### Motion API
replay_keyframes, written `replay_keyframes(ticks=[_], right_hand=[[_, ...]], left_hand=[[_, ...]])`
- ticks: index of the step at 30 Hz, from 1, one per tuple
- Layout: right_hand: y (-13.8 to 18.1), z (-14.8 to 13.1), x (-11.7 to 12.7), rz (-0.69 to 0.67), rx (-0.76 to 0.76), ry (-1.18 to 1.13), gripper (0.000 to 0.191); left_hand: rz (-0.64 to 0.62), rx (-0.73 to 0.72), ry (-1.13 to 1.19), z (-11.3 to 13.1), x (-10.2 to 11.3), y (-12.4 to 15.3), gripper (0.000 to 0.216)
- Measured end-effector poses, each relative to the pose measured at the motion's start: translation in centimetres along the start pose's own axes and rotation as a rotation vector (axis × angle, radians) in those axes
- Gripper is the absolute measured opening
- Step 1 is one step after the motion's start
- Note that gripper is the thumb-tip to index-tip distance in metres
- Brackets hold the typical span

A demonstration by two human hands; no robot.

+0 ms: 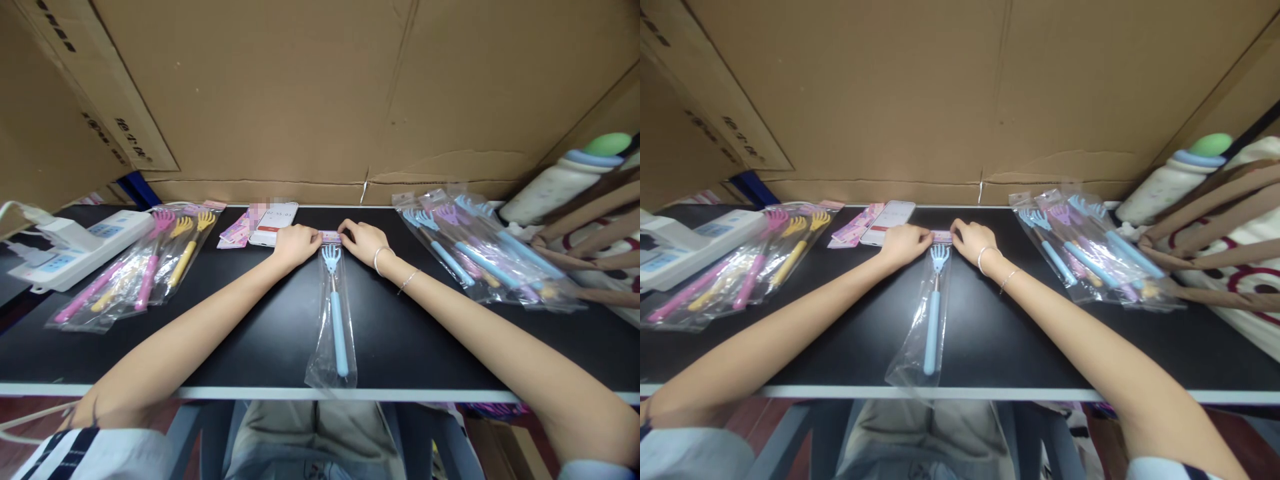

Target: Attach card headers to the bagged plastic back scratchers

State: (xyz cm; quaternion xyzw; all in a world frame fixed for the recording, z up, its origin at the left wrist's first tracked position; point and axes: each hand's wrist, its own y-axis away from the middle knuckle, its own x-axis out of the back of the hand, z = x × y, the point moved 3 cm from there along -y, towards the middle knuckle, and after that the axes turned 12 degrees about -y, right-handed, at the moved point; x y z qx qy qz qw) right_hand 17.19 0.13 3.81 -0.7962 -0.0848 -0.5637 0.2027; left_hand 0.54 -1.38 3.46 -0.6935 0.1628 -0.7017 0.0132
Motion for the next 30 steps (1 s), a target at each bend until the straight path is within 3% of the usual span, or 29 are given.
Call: replay_keyframes(ticks=[30], right_hand=[[0.02,-0.04,-0.17,-0.045,0.022,0.047,0.029]], left_hand=[[-0.035,0.002,-0.048,0.16,0.01,0.1,0.046]])
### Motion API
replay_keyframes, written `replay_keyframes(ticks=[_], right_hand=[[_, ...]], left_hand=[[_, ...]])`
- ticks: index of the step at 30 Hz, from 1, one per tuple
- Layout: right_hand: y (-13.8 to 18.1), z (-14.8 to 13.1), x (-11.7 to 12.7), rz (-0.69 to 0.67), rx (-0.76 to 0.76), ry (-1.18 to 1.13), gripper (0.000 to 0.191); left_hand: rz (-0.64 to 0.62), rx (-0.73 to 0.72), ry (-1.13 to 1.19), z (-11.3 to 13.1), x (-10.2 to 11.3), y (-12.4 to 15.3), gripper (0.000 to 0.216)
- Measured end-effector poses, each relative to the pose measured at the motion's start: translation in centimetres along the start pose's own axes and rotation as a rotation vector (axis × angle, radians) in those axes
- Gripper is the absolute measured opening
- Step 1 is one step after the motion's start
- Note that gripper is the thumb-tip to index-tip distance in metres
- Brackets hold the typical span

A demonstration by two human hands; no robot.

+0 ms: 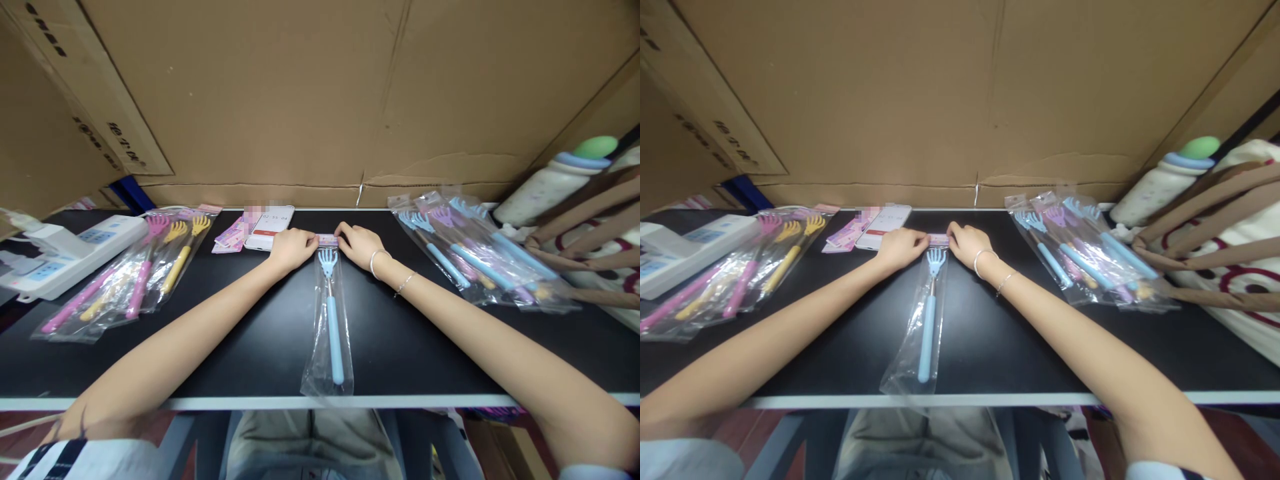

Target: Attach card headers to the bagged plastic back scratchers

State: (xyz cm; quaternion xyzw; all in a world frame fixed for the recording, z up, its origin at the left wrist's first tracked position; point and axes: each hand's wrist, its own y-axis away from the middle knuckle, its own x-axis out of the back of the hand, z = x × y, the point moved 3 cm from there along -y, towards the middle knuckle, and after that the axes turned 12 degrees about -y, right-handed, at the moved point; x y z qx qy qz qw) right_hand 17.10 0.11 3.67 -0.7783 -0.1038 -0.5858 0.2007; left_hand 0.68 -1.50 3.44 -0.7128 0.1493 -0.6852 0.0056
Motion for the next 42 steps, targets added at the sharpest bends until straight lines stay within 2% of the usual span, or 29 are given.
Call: replay_keyframes(ticks=[42], right_hand=[[0.08,-0.13,0.19,-0.008,0.022,0.008,0.029]], left_hand=[[-0.012,-0.018,0.013,-0.04,0.07,-0.04,0.047]])
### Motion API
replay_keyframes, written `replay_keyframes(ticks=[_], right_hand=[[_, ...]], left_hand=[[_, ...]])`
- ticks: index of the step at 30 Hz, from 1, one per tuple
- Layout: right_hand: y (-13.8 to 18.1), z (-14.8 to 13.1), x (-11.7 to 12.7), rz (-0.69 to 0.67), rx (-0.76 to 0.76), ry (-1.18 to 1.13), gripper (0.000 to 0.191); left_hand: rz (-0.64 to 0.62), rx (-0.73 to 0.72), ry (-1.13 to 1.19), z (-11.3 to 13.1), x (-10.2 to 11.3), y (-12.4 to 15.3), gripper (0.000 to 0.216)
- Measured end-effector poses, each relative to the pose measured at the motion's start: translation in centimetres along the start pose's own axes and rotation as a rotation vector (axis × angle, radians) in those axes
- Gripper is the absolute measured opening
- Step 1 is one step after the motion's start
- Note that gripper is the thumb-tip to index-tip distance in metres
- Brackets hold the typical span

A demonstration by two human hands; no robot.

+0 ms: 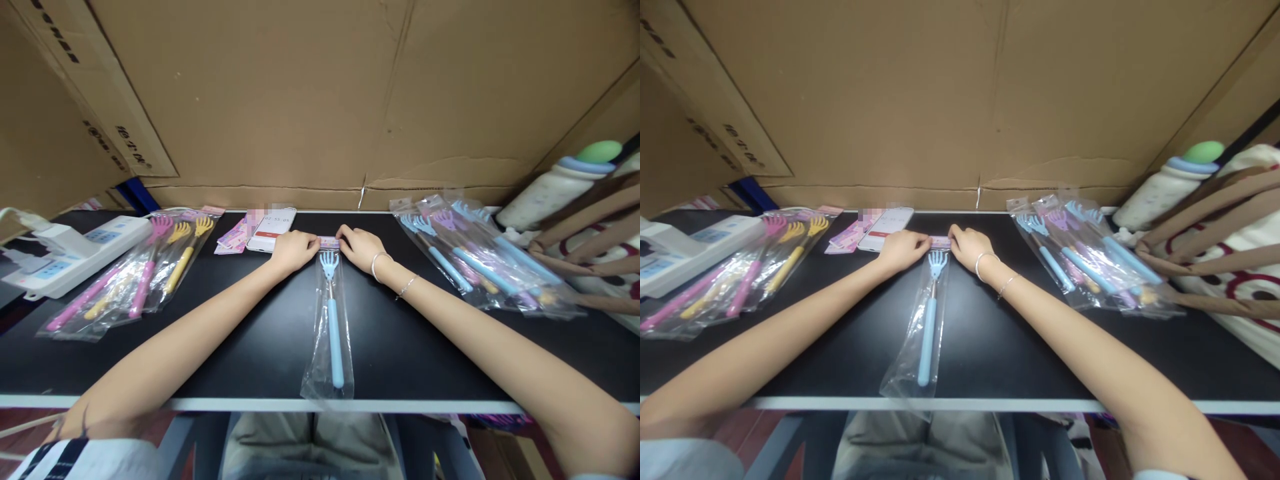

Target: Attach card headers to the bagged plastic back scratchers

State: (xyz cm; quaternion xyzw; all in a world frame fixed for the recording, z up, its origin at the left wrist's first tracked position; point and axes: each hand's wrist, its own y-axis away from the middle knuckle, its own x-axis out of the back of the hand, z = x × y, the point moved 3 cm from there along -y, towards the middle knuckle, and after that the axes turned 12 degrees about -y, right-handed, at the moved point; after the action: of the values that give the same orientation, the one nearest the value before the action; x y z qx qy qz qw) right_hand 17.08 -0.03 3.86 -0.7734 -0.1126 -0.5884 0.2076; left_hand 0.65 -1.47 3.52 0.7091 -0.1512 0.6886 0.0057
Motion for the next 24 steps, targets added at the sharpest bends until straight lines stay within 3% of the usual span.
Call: replay_keyframes(ticks=[11,19,24], right_hand=[[0.0,0.0,0.0,0.008,-0.004,-0.011,0.028],[0.0,0.1,0.0,0.024,-0.035,0.017,0.028],[0.0,0.3,0.1,0.038,-0.075,-0.006,0.027]], left_hand=[[-0.01,0.016,0.051,0.0,0.2,0.2,0.053],[-0.171,0.006,0.204,0.0,1.2,0.3,0.061],[-0.226,-0.033,0.301,0.9,1.8,0.9,0.052]])
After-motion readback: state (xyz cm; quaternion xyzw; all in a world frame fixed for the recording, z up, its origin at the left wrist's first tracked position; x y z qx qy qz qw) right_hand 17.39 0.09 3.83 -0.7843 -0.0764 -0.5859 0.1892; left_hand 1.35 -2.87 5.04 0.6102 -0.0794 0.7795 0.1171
